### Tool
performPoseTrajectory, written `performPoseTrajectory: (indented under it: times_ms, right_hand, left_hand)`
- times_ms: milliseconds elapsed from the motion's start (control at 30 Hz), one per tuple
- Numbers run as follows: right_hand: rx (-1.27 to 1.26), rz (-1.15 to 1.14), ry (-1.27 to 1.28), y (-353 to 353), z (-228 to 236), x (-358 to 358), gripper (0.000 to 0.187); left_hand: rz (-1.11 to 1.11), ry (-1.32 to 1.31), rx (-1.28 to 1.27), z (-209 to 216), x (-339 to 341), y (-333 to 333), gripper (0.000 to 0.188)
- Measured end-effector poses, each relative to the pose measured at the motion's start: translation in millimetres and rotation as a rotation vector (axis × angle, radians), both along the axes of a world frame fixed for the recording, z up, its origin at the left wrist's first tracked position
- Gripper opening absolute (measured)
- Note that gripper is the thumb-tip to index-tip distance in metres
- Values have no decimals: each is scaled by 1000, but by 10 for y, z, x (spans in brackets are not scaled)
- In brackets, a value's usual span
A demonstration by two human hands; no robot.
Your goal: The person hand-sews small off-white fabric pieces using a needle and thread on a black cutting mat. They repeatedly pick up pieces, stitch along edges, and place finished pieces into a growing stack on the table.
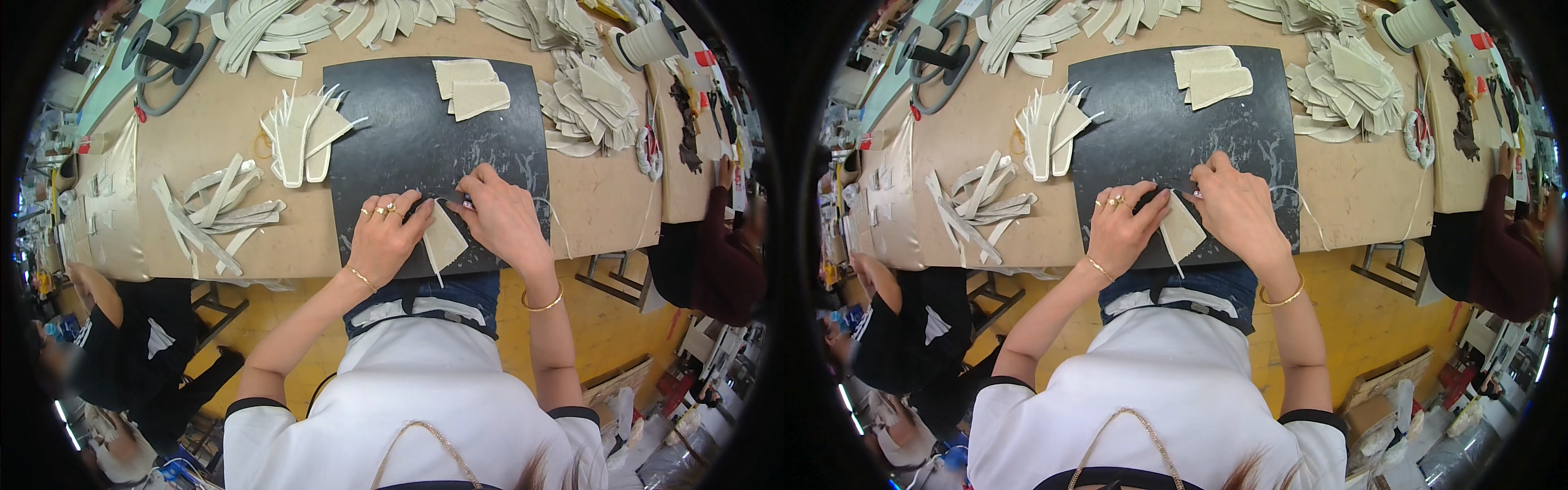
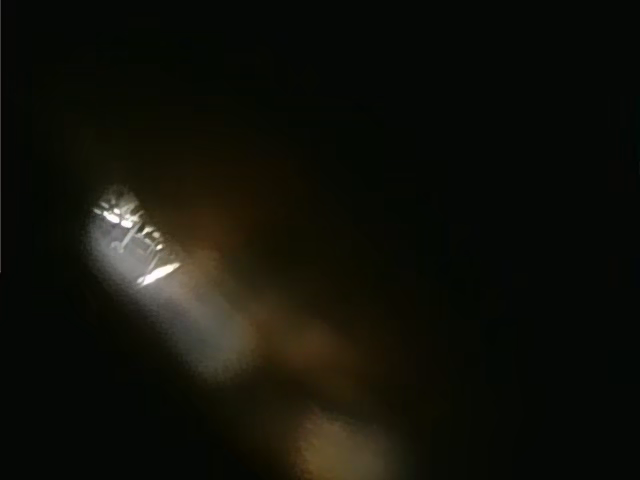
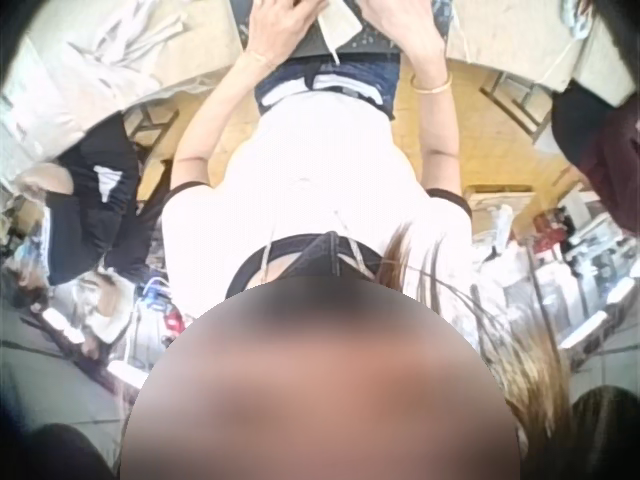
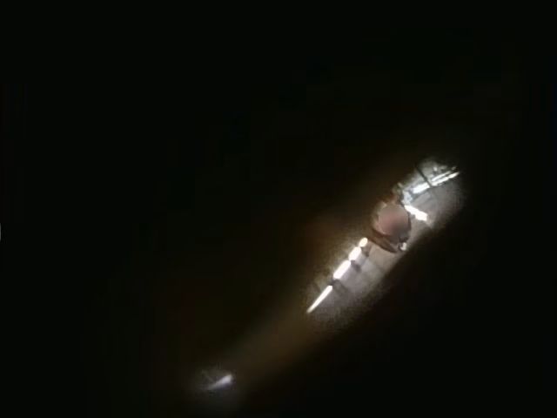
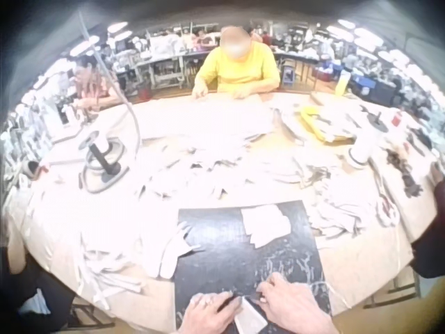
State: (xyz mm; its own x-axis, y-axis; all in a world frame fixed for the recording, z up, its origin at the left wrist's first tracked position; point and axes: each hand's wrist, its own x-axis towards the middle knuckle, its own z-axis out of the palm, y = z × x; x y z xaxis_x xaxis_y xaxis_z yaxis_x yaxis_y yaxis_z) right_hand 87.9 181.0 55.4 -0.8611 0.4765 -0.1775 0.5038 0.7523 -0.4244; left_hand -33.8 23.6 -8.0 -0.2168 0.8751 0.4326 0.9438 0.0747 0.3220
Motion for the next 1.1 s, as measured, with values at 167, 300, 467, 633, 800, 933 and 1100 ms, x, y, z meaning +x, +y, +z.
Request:
performPoseTrajectory:
  times_ms: [167, 300, 467, 633, 800, 933, 1100]
  right_hand:
    - [-194, -113, -48, -32, 123, -97, 23]
    - [-167, -186, -97, -85, 137, -124, 21]
    - [9, -66, 184, -247, -10, 138, 25]
    - [157, 51, 228, -386, -162, 418, 50]
    - [56, 26, 281, -486, -252, 502, 69]
    - [104, 113, 133, -563, -271, 513, 73]
    - [170, 117, 77, -561, -253, 521, 72]
  left_hand:
    - [26, -20, 20, -21, 34, -15, 26]
    - [32, -3, 26, -7, 40, -7, 25]
    - [12, 50, -16, 6, 38, -12, 26]
    - [-34, 102, -54, 15, 2, -18, 28]
    - [-38, 82, -27, 5, -4, -9, 27]
    - [-28, 109, -41, 0, 5, -10, 27]
    - [-30, 127, -55, 11, 6, -9, 27]
